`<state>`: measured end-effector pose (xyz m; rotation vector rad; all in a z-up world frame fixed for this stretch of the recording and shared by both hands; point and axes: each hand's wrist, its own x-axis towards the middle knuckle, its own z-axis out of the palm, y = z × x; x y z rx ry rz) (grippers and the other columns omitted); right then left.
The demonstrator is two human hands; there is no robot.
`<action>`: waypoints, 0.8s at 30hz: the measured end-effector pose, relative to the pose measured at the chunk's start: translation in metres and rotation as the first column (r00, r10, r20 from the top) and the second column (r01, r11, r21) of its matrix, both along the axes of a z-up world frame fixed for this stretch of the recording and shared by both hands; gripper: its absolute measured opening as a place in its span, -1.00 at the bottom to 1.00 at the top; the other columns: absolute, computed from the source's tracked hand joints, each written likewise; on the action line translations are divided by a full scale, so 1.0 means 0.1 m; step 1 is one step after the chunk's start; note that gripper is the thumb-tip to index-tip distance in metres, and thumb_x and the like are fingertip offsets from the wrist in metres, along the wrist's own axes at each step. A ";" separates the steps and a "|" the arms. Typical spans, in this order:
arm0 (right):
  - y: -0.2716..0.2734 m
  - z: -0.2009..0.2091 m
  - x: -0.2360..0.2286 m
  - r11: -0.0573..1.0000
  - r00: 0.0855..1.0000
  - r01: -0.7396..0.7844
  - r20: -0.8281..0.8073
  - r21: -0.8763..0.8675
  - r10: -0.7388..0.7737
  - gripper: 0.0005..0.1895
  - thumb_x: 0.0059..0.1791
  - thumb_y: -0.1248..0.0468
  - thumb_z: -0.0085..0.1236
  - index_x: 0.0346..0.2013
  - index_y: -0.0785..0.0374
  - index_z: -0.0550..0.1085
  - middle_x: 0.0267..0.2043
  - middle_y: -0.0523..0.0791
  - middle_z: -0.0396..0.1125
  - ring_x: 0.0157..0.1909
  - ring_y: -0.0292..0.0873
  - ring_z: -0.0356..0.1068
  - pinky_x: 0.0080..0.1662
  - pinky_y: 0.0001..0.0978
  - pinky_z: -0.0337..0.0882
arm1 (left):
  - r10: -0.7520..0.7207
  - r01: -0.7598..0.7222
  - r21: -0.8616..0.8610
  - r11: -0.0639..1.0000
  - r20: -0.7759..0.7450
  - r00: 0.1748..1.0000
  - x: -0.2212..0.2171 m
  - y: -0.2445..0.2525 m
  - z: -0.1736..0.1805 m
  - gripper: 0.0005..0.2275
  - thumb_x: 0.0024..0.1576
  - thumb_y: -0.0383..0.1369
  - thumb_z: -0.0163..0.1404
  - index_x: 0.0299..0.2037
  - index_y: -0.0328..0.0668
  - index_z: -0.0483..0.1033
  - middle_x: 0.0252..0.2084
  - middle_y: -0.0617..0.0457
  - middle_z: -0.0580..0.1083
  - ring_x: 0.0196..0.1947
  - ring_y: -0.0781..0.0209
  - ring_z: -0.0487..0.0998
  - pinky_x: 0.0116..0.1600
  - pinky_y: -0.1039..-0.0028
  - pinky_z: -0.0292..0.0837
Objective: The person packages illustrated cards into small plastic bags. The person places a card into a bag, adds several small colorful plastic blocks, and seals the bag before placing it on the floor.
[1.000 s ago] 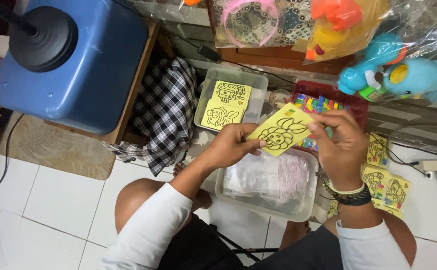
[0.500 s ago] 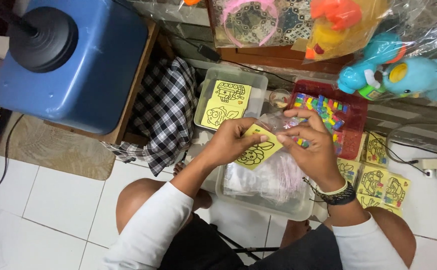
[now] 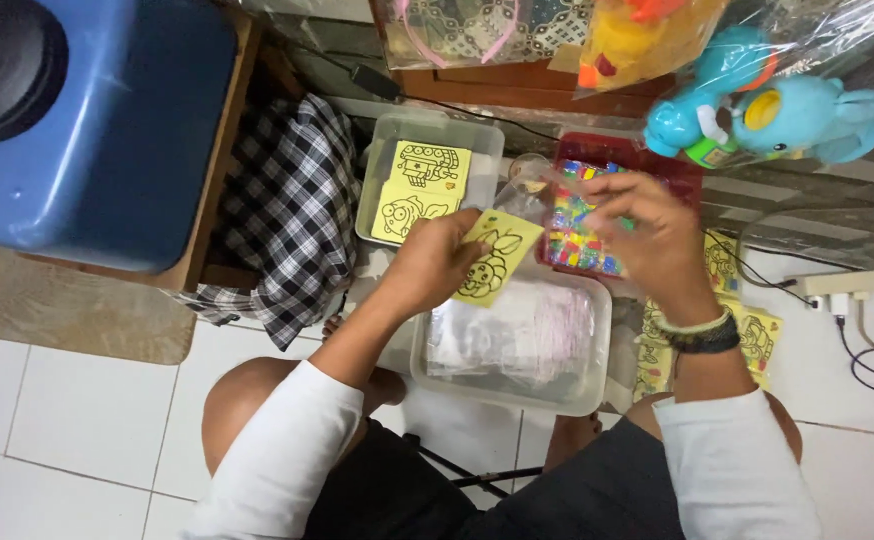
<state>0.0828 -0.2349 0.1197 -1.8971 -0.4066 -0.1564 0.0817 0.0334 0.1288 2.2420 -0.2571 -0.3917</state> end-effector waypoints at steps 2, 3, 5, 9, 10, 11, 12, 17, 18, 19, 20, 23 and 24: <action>-0.27 -0.40 0.16 0.990 0.992 0.117 -0.044 -0.084 -0.121 -0.94 0.02 0.45 0.29 -0.22 0.32 0.59 0.00 0.09 0.40 0.02 0.02 0.44 0.06 -0.23 0.40 | 0.029 -0.029 -0.017 0.999 0.015 0.999 0.04 0.05 -0.07 -0.88 0.13 -0.38 0.09 -0.16 -0.06 0.60 -0.46 -0.16 0.59 -0.27 -0.30 0.65 -0.15 0.12 0.53; -0.41 -0.60 0.24 0.959 0.967 0.230 -0.075 -0.167 -0.245 -0.90 0.05 0.45 0.30 -0.13 0.31 0.60 -0.09 0.05 0.42 -0.07 -0.05 0.47 -0.03 -0.32 0.44 | 0.057 -0.056 -0.030 0.998 0.030 0.998 0.06 0.07 -0.10 -0.88 0.13 -0.40 0.10 -0.16 -0.05 0.62 -0.49 -0.08 0.59 -0.32 -0.19 0.69 -0.17 0.22 0.55; -0.59 -0.94 0.35 0.865 0.958 0.219 -0.070 -0.452 -0.279 -0.87 0.02 0.34 0.31 -0.14 0.16 0.63 -0.16 -0.02 0.46 -0.09 0.01 0.50 -0.05 -0.21 0.48 | 0.066 -0.064 -0.050 0.997 0.037 0.997 0.07 0.09 -0.02 -0.89 0.13 -0.40 0.10 -0.16 -0.07 0.62 -0.49 -0.10 0.59 -0.33 -0.20 0.68 -0.19 0.21 0.54; -0.66 -1.47 0.49 0.560 0.980 0.065 -0.054 -0.826 -0.193 -0.53 -0.14 0.25 0.38 0.06 0.25 0.60 -0.06 0.11 0.48 0.06 0.22 0.49 0.08 0.04 0.47 | 0.079 -0.075 -0.072 0.995 0.052 0.996 0.07 0.16 -0.04 -0.88 0.13 -0.39 0.11 -0.16 -0.11 0.60 -0.51 -0.17 0.57 -0.35 -0.25 0.66 -0.24 0.16 0.52; -0.65 -1.55 0.49 0.556 0.980 0.068 -0.050 -0.829 -0.194 -0.53 -0.14 0.25 0.38 0.06 0.25 0.60 -0.06 0.11 0.48 0.06 0.22 0.49 0.08 0.04 0.47 | 0.078 -0.074 -0.078 0.994 0.055 0.995 0.07 0.17 0.00 -0.88 0.13 -0.39 0.11 -0.16 -0.11 0.60 -0.51 -0.17 0.57 -0.35 -0.25 0.66 -0.24 0.16 0.52; -0.63 -1.63 0.49 0.515 0.974 0.043 -0.080 -0.856 -0.213 -0.42 -0.15 0.20 0.39 0.18 0.16 0.53 0.06 0.07 0.42 0.20 0.23 0.36 0.17 0.12 0.36 | 0.078 -0.073 -0.084 0.994 0.060 0.995 0.06 0.18 0.03 -0.91 0.13 -0.40 0.10 -0.20 -0.15 0.58 -0.52 -0.21 0.55 -0.36 -0.31 0.64 -0.24 0.13 0.49; -0.61 -1.72 0.50 0.474 0.966 0.016 -0.108 -0.881 -0.234 -0.30 -0.15 0.16 0.41 0.30 0.06 0.46 0.18 0.03 0.36 0.34 0.24 0.24 0.27 0.20 0.25 | 0.078 -0.072 -0.090 0.993 0.065 0.995 0.06 0.19 0.07 -0.93 0.13 -0.42 0.09 -0.24 -0.18 0.55 -0.53 -0.26 0.53 -0.37 -0.37 0.62 -0.25 0.10 0.47; -0.81 -1.95 0.60 0.466 0.976 0.065 -0.041 -0.883 -0.214 -0.70 -0.08 0.11 0.29 -0.05 -0.09 0.57 -0.09 -0.14 0.47 0.09 0.11 0.42 0.10 0.04 0.38 | 0.095 -0.084 -0.125 0.989 0.087 0.992 0.07 0.21 0.11 -0.95 0.12 -0.44 0.10 -0.27 -0.19 0.55 -0.56 -0.22 0.53 -0.42 -0.27 0.62 -0.26 0.17 0.48; -0.88 -2.04 0.65 0.493 0.985 0.111 0.030 -0.863 -0.169 -0.89 -0.03 0.16 0.21 -0.22 -0.11 0.61 -0.22 -0.15 0.51 -0.03 0.09 0.50 0.04 -0.05 0.45 | 0.092 -0.079 -0.131 0.988 0.097 0.991 0.07 0.20 0.12 -0.96 0.12 -0.43 0.11 -0.29 -0.19 0.53 -0.57 -0.21 0.52 -0.44 -0.25 0.61 -0.27 0.19 0.47; -0.87 -1.88 0.59 0.495 0.986 0.111 0.031 -0.862 -0.166 -0.89 -0.03 0.16 0.21 -0.22 -0.11 0.61 -0.22 -0.15 0.51 -0.03 0.09 0.50 0.04 -0.05 0.45 | 0.095 -0.082 -0.129 0.988 0.099 0.991 0.08 0.18 0.12 -0.96 0.12 -0.43 0.11 -0.29 -0.19 0.53 -0.57 -0.21 0.52 -0.44 -0.25 0.61 -0.27 0.19 0.47; -0.85 -1.72 0.53 0.552 0.978 0.145 0.036 -0.821 -0.204 -0.89 -0.01 0.19 0.19 -0.21 -0.04 0.61 -0.22 -0.10 0.50 -0.04 0.14 0.49 0.01 -0.02 0.47 | 0.099 -0.084 -0.151 0.985 0.097 0.990 0.08 0.16 0.12 -0.94 0.11 -0.42 0.12 -0.28 -0.20 0.53 -0.56 -0.22 0.52 -0.42 -0.28 0.61 -0.26 0.17 0.47; -0.66 -0.95 0.27 0.705 0.963 0.204 0.008 -0.679 -0.271 -0.85 0.02 0.33 0.21 -0.12 0.11 0.61 -0.25 -0.01 0.48 -0.10 0.18 0.49 -0.04 -0.03 0.48 | 0.104 -0.085 -0.180 0.980 0.098 0.990 0.08 0.15 0.08 -0.92 0.11 -0.40 0.12 -0.25 -0.18 0.54 -0.54 -0.22 0.53 -0.37 -0.32 0.63 -0.24 0.14 0.47; -0.59 -0.64 0.16 0.783 0.951 0.236 -0.027 -0.576 -0.307 -0.78 0.02 0.43 0.24 -0.05 0.18 0.59 -0.27 0.04 0.47 -0.14 0.18 0.50 -0.07 -0.06 0.46 | 0.092 -0.072 -0.196 0.978 0.098 0.991 0.08 0.14 0.07 -0.90 0.10 -0.39 0.12 -0.21 -0.16 0.55 -0.52 -0.22 0.54 -0.35 -0.32 0.63 -0.23 0.14 0.47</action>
